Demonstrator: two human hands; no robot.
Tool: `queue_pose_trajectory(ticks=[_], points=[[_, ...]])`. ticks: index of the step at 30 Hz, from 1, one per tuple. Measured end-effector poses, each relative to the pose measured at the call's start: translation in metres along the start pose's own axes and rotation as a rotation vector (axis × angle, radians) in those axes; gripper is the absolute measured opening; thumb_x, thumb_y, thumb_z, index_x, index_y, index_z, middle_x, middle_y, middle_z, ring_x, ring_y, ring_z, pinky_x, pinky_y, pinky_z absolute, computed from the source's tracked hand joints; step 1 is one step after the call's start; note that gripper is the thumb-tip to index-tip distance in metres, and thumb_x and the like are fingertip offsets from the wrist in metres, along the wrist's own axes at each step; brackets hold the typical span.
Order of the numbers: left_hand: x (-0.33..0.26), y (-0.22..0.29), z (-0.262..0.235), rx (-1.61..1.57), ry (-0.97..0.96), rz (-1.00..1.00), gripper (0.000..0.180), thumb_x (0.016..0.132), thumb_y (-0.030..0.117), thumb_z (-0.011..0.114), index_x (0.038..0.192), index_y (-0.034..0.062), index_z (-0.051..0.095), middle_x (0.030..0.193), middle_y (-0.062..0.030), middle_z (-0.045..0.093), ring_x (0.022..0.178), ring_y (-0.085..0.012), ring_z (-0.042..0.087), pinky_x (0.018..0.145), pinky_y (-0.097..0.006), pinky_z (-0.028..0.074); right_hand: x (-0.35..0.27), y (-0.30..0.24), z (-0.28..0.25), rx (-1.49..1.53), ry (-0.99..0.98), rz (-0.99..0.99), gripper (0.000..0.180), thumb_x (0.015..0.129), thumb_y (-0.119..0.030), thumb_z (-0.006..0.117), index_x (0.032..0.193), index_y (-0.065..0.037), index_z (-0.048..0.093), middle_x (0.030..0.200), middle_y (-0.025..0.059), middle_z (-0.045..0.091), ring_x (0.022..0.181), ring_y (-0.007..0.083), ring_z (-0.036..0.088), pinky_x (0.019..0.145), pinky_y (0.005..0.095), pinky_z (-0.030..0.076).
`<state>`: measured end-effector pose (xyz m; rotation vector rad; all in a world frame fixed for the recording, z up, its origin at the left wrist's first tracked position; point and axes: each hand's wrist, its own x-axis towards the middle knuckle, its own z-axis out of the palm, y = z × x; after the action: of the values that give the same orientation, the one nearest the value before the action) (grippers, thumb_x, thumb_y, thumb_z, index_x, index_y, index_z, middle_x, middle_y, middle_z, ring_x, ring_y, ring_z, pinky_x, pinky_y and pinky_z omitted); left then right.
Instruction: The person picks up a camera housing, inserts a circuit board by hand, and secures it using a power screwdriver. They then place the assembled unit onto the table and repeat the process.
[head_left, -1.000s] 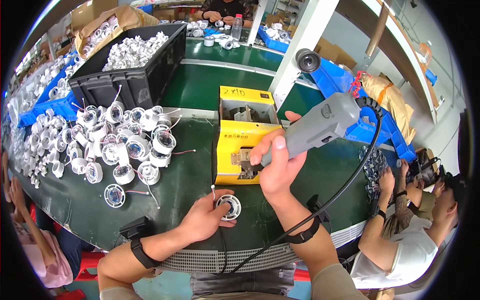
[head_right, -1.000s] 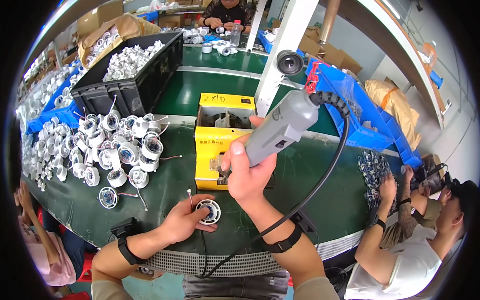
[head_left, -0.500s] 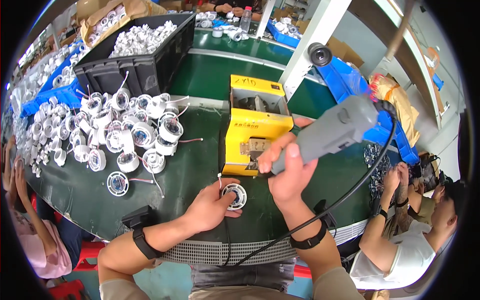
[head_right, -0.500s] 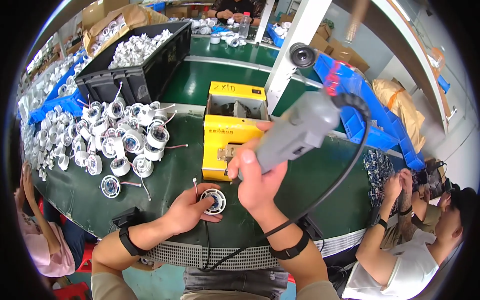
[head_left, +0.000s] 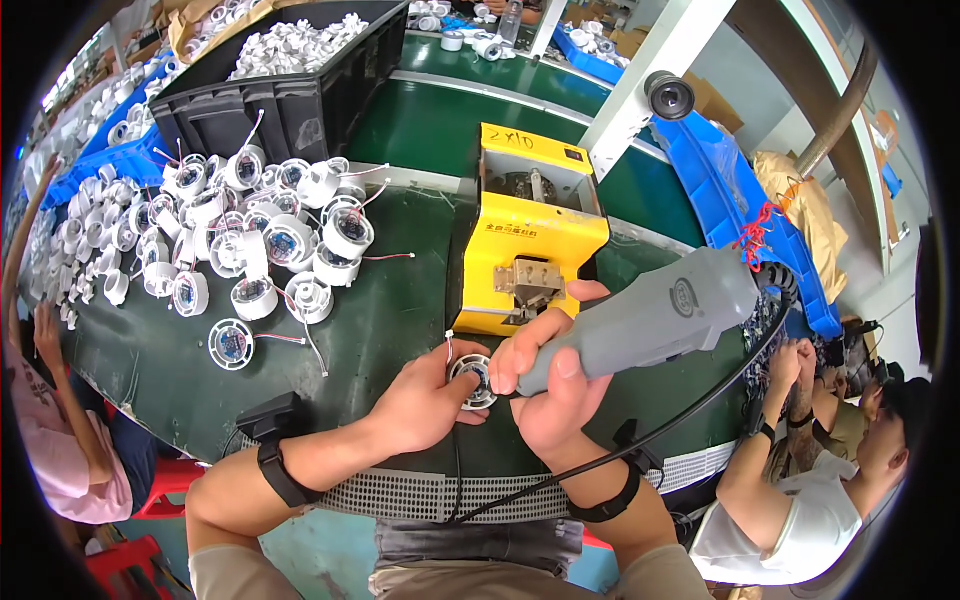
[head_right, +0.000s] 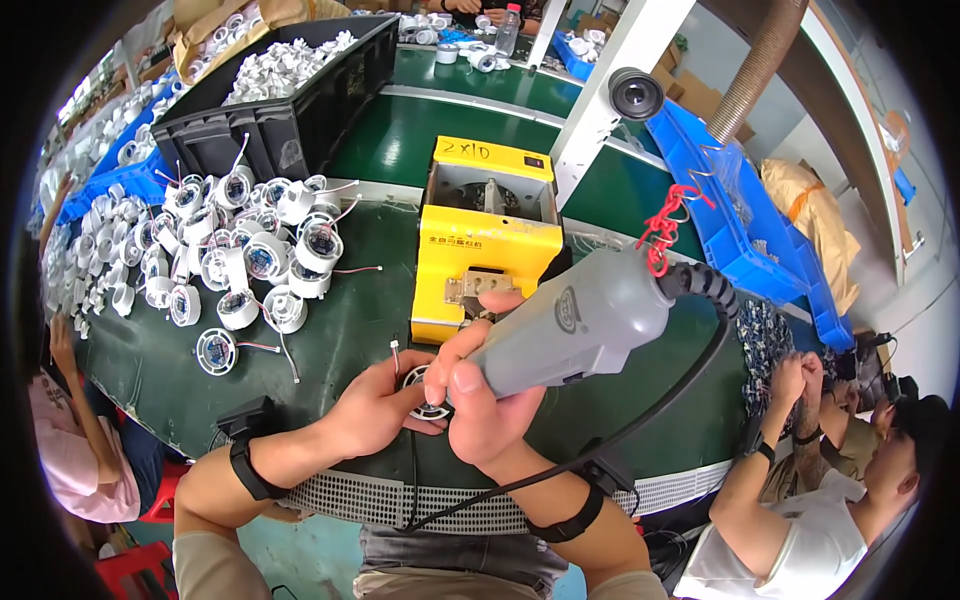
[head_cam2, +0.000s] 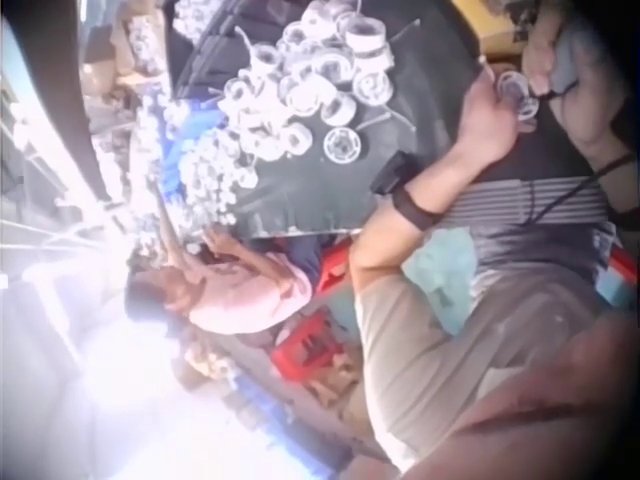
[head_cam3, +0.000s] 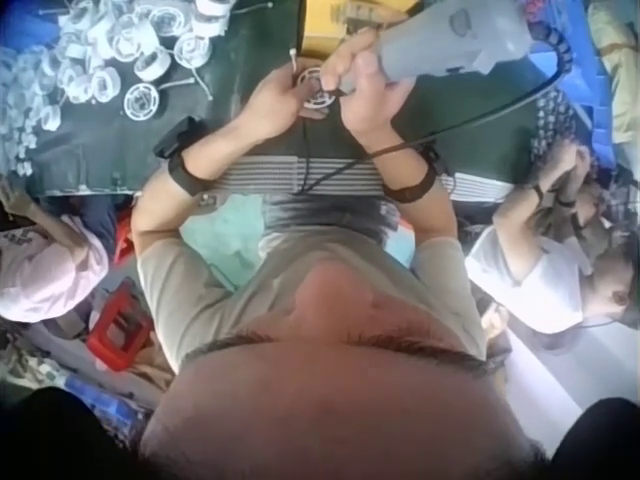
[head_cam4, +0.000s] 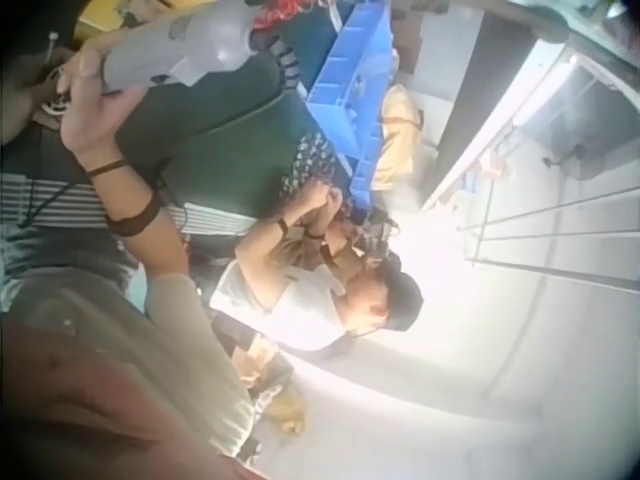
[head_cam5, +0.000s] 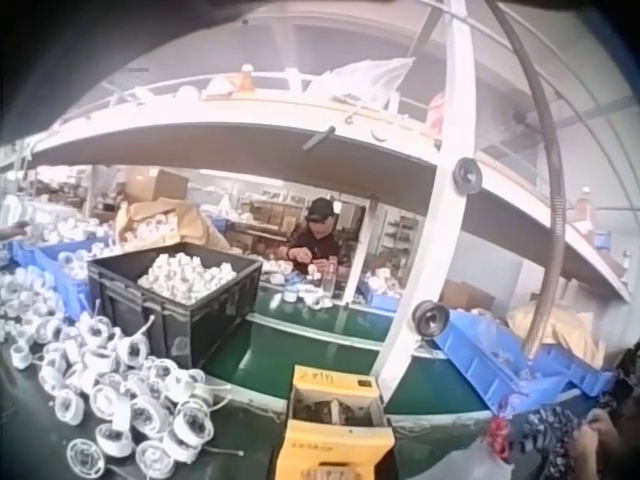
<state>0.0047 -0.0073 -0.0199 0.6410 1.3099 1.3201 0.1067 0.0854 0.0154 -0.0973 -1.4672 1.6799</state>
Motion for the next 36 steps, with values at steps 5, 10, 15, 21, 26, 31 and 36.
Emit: queue_pose_trajectory(ticks=[5, 10, 15, 21, 26, 31, 36], points=[[0.001, -0.001, 0.001, -0.010, -0.004, 0.017, 0.029, 0.095, 0.009, 0.047, 0.120, -0.0067, 0.047, 0.107, -0.0153, 0.060, 0.092, -0.0199, 0.065, 0.075, -0.032, 0.060, -0.001, 0.003, 0.001, -0.003, -0.008, -0.004, 0.057, 0.091, -0.035, 0.054, 0.129, -0.005, 0.023, 0.072, 0.0077, 0.048, 0.052, 0.0163, 0.050, 0.050, 0.0319, 0.048], [0.001, -0.002, -0.001, -0.011, 0.002, 0.024, 0.029, 0.095, 0.008, 0.047, 0.120, -0.0072, 0.047, 0.108, -0.0156, 0.060, 0.093, -0.0207, 0.065, 0.074, -0.033, 0.060, -0.001, 0.005, -0.001, 0.004, -0.046, 0.006, 0.055, 0.091, -0.035, 0.055, 0.125, -0.005, 0.024, 0.071, 0.0080, 0.049, 0.052, 0.0166, 0.049, 0.050, 0.0321, 0.047], [0.006, -0.005, -0.002, -0.044, -0.004, -0.003, 0.029, 0.095, 0.008, 0.047, 0.120, -0.0072, 0.047, 0.108, -0.0157, 0.060, 0.094, -0.0211, 0.065, 0.074, -0.033, 0.060, -0.002, 0.013, -0.006, 0.022, -0.051, 0.007, 0.055, 0.090, -0.036, 0.056, 0.122, -0.005, 0.024, 0.070, 0.0083, 0.049, 0.052, 0.0168, 0.049, 0.050, 0.0322, 0.047], [0.001, 0.002, -0.001, 0.015, -0.007, 0.056, 0.029, 0.095, 0.008, 0.047, 0.120, -0.0079, 0.047, 0.108, -0.0152, 0.060, 0.092, -0.0205, 0.065, 0.074, -0.031, 0.060, -0.001, 0.008, -0.004, 0.073, -0.115, -0.015, 0.058, 0.090, -0.040, 0.057, 0.123, -0.005, 0.024, 0.072, 0.0087, 0.049, 0.052, 0.0171, 0.050, 0.051, 0.0320, 0.047], [-0.014, 0.037, -0.021, 0.630, -0.063, 0.053, 0.026, 0.087, 0.012, 0.053, 0.110, 0.0001, 0.057, 0.079, -0.0137, 0.068, 0.069, -0.0211, 0.069, 0.063, -0.033, 0.054, -0.005, 0.007, -0.008, 0.099, -0.081, -0.050, 0.062, 0.090, -0.042, 0.060, 0.124, -0.004, 0.024, 0.073, 0.0084, 0.050, 0.052, 0.0177, 0.050, 0.051, 0.0321, 0.048], [-0.043, 0.090, -0.051, 0.877, -0.019, 0.078, 0.026, 0.084, 0.006, 0.055, 0.109, 0.0035, 0.061, 0.077, -0.0083, 0.066, 0.057, -0.0126, 0.063, 0.051, -0.026, 0.050, -0.006, 0.003, -0.014, 0.075, -0.009, -0.066, 0.060, 0.089, -0.037, 0.062, 0.124, -0.002, 0.027, 0.073, 0.0073, 0.051, 0.053, 0.0169, 0.051, 0.051, 0.0303, 0.047], [-0.060, 0.116, -0.075, 1.271, 0.913, 0.619, 0.059, 0.076, 0.011, 0.072, 0.131, 0.0104, 0.050, 0.138, -0.0205, 0.043, 0.105, -0.0314, 0.061, 0.087, -0.040, 0.050, -0.003, 0.011, -0.010, -0.049, 0.031, -0.038, 0.050, 0.089, -0.019, 0.061, 0.124, 0.003, 0.034, 0.074, 0.0052, 0.054, 0.056, 0.0129, 0.053, 0.052, 0.0265, 0.045]])
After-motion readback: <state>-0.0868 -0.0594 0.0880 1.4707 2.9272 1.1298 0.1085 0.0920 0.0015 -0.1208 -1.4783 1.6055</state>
